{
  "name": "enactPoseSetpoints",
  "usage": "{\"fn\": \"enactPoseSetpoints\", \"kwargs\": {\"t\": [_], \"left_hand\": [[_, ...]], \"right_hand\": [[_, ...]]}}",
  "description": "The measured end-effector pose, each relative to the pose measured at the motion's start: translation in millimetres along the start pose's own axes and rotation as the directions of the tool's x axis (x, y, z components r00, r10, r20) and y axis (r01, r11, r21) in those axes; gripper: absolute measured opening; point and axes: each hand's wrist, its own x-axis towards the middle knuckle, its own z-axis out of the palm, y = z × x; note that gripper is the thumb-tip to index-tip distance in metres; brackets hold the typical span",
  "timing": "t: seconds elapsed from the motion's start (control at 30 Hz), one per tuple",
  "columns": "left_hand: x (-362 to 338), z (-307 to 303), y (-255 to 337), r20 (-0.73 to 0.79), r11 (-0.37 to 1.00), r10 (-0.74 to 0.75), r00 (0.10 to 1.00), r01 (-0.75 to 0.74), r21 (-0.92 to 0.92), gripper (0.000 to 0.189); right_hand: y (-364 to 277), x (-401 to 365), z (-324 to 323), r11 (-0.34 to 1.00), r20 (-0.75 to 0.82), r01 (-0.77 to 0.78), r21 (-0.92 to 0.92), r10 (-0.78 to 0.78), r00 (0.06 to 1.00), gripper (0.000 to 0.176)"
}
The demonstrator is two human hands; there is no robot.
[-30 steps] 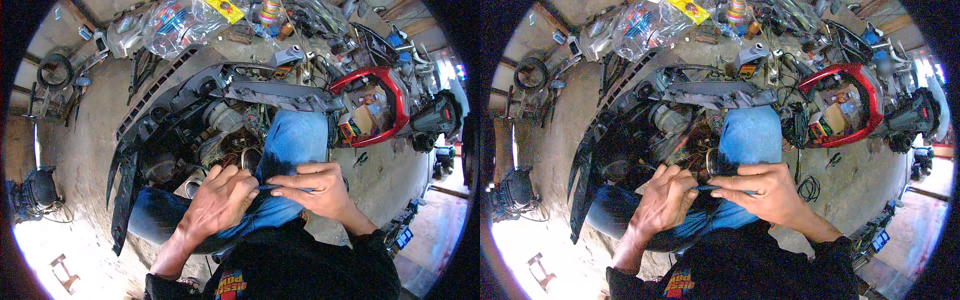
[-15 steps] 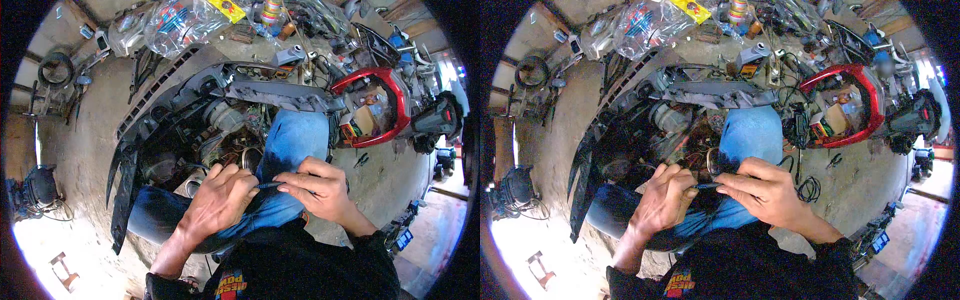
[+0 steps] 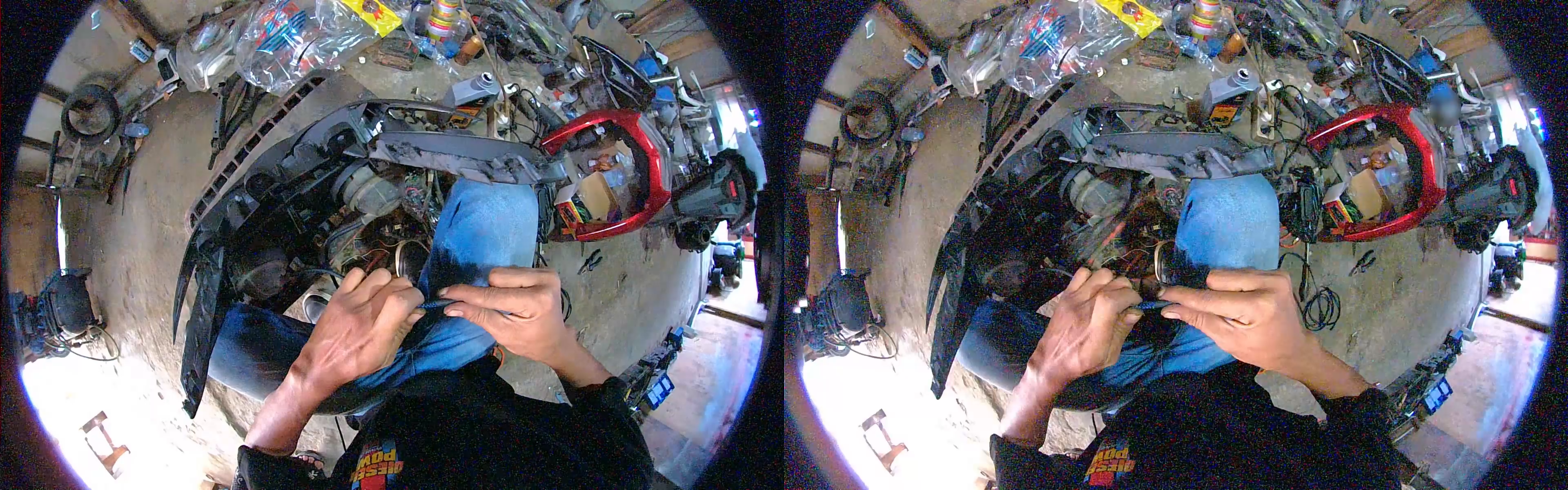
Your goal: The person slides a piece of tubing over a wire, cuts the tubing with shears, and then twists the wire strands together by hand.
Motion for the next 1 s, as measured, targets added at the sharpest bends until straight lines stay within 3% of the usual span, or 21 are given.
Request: {"fn": "enactPoseSetpoints", "kwargs": {"t": [0.17, 0.47, 0.57, 0.83, 1.0], "left_hand": [[-1, 1, -1, 0.006, 1.000, 0.000, 1.000, 0.000, 0.008, 0.029], [4, -10, 1, -0.008, 0.994, -0.098, 0.995, 0.098, -0.058, 0.021], [5, -10, 1, 0.006, 0.995, -0.088, 0.996, 0.089, -0.043, 0.021], [5, -8, 0, -0.014, 0.995, -0.084, 0.996, 0.084, 0.059, 0.017], [2, 0, -1, -0.081, 0.992, -0.118, 0.990, 0.114, -0.049, 0.015]], "right_hand": [[1, -1, 4, 0.999, -0.011, -0.014, 0.034, 0.015, 1.000, 0.026], [3, 3, -13, 0.999, 0.120, -0.045, -0.005, 0.045, 0.992, 0.028], [-2, 2, -4, 0.997, 0.069, -0.038, 0.068, 0.034, 0.997, 0.025], [7, 4, 15, 0.995, 0.005, 0.097, 0.002, -0.097, 0.995, 0.024], [3, 6, 21, 0.995, -0.045, 0.089, 0.044, -0.087, 0.995, 0.028]]}}
